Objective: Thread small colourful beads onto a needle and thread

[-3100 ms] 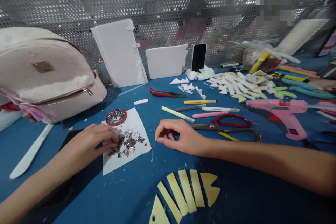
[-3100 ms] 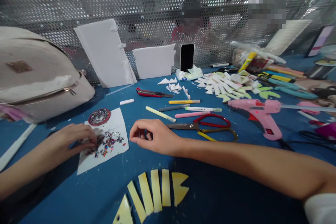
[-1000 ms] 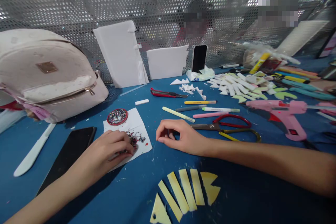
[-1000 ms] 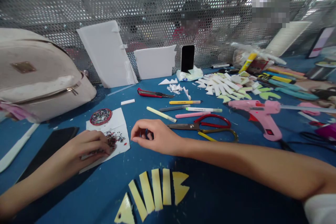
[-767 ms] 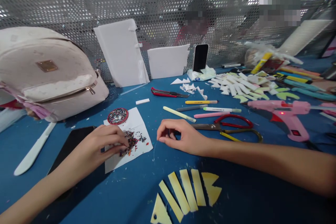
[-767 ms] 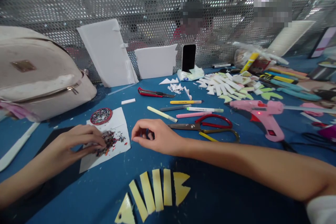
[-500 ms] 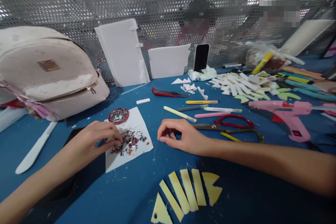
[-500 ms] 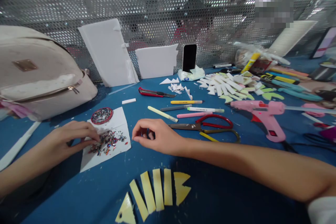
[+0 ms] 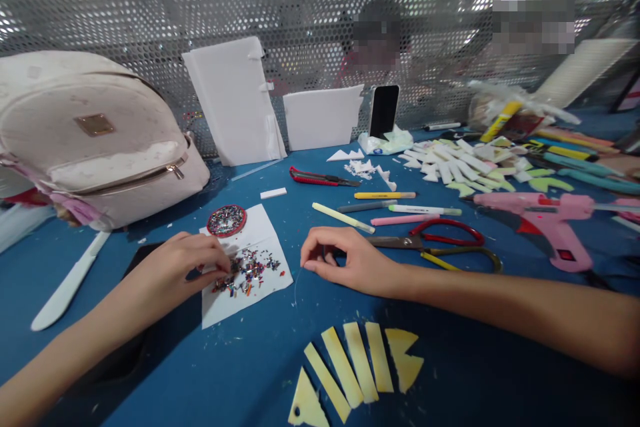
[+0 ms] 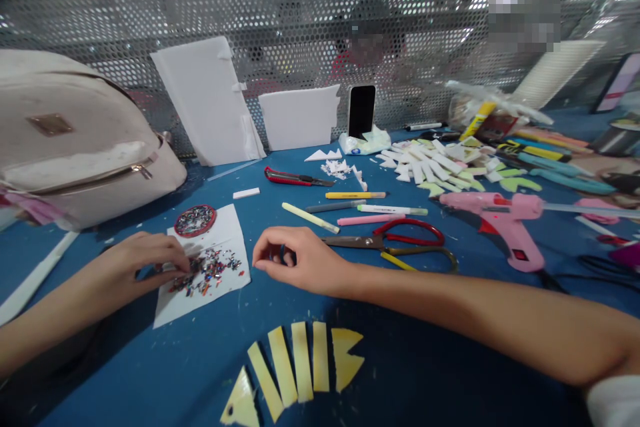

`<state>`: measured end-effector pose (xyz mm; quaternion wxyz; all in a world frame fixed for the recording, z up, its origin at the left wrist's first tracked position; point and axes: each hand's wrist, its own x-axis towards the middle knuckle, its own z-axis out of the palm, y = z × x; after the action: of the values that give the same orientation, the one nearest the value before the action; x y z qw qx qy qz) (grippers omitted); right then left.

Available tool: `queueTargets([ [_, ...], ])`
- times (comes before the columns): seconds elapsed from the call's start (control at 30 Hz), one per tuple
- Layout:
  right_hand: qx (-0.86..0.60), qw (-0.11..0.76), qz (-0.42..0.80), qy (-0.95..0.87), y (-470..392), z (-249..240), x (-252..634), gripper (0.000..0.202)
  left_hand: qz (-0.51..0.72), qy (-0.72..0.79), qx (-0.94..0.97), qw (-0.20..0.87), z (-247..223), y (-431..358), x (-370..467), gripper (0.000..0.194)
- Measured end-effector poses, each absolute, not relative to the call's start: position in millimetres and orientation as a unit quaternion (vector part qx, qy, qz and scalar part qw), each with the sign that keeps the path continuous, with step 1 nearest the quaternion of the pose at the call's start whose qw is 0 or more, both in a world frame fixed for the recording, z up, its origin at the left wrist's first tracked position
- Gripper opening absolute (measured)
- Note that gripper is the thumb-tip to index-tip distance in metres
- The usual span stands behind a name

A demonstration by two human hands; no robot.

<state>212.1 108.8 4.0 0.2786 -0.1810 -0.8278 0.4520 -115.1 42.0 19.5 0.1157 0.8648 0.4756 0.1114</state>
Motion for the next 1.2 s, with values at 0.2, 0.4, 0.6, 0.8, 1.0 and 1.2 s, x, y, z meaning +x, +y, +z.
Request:
queueTargets([
  [0.2, -0.181, 0.274, 0.453, -0.829, 109.1, 5.8, 211.3, 0.009, 0.109, 0.48, 0.863, 0.114, 17.7, 42.2, -116.1, 0.012],
  [0.4, -0.181, 0.278, 0.453, -0.827, 109.2, 5.1, 211.1, 0.009, 0.106, 0.485, 0.861, 0.113, 18.4, 41.9, -114.5, 0.014],
  [0.6, -0.177, 0.279, 0.452, -0.829, 108.5, 6.0, 211.4, 0.009, 0.106, 0.486, 0.861, 0.106, 17.2, 42.7, -116.3, 0.014],
  [0.8, -0.174, 0.282, 0.454, -0.827, 108.0, 6.9, 211.6, 0.008, 0.103, 0.488, 0.859, 0.115, 17.8, 41.0, -114.3, 0.013],
  [1.0, -0.177, 0.274, 0.456, -0.828, 108.5, 5.2, 212.4, 0.008, 0.099, 0.481, 0.864, 0.109, 18.1, 40.9, -112.6, 0.014],
  [1.2, -0.179, 0.277, 0.454, -0.828, 109.3, 6.2, 211.6, 0.009, 0.1, 0.48, 0.865, 0.105, 18.3, 39.6, -108.4, 0.016],
])
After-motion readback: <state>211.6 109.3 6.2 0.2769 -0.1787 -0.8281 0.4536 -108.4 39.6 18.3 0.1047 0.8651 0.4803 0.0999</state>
